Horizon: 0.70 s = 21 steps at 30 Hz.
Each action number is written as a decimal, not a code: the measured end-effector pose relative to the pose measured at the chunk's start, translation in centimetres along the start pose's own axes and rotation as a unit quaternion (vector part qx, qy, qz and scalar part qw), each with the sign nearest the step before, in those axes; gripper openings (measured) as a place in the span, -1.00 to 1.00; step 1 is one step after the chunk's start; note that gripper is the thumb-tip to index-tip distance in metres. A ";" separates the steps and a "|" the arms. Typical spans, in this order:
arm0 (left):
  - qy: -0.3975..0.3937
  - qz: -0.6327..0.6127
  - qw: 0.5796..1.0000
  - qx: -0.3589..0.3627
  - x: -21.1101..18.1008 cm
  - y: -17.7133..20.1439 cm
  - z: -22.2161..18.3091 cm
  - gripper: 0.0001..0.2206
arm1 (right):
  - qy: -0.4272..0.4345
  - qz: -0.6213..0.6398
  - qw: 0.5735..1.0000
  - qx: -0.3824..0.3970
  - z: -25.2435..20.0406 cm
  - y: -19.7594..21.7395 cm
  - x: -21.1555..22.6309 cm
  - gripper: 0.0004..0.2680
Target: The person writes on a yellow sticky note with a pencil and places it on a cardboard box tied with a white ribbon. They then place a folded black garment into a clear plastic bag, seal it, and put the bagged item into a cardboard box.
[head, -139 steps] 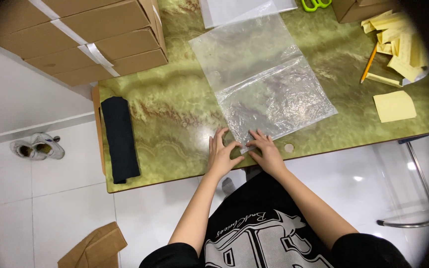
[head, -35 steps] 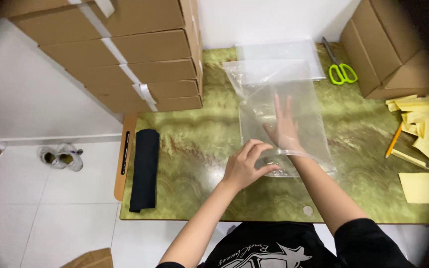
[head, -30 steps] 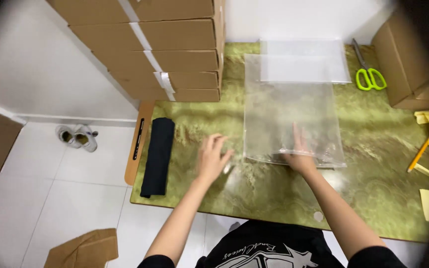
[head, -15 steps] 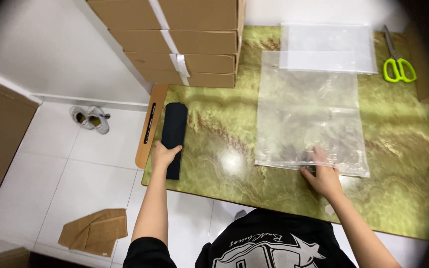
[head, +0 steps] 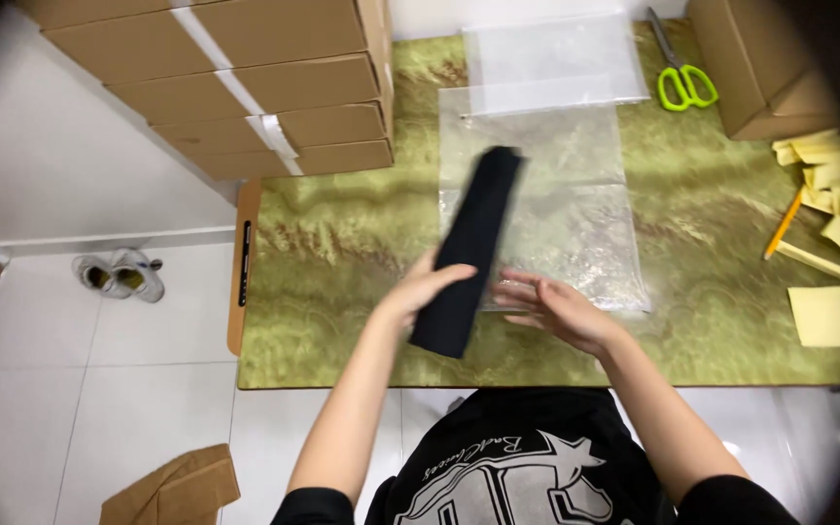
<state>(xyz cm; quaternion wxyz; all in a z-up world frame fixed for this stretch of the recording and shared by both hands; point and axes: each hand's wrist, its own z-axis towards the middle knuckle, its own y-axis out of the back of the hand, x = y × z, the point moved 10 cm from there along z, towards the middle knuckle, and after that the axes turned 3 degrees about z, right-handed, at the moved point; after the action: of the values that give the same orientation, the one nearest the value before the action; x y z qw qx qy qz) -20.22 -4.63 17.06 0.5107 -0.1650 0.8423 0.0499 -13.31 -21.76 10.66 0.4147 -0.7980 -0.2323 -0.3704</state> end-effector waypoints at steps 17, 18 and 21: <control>-0.191 0.489 0.850 0.043 6.9 -7.4 6.1 -0.31 | 0.016 0.065 0.928 -0.367 -4.8 17.2 -3.4 -0.38; -0.211 0.556 0.803 0.040 7.3 -7.0 6.0 -0.25 | -0.006 0.030 0.930 -0.367 -5.4 17.7 -3.5 -0.37; -0.276 0.629 0.725 0.040 11.8 -6.0 8.3 -0.42 | -0.049 -0.021 0.930 -0.365 -7.6 18.3 -4.5 -0.36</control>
<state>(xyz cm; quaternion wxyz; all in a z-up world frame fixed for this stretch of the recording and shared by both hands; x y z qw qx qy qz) -16.27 -10.84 3.26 0.5786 0.4446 0.5757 0.3690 -6.75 -38.41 1.07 0.0753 -0.9062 -0.1185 -0.3988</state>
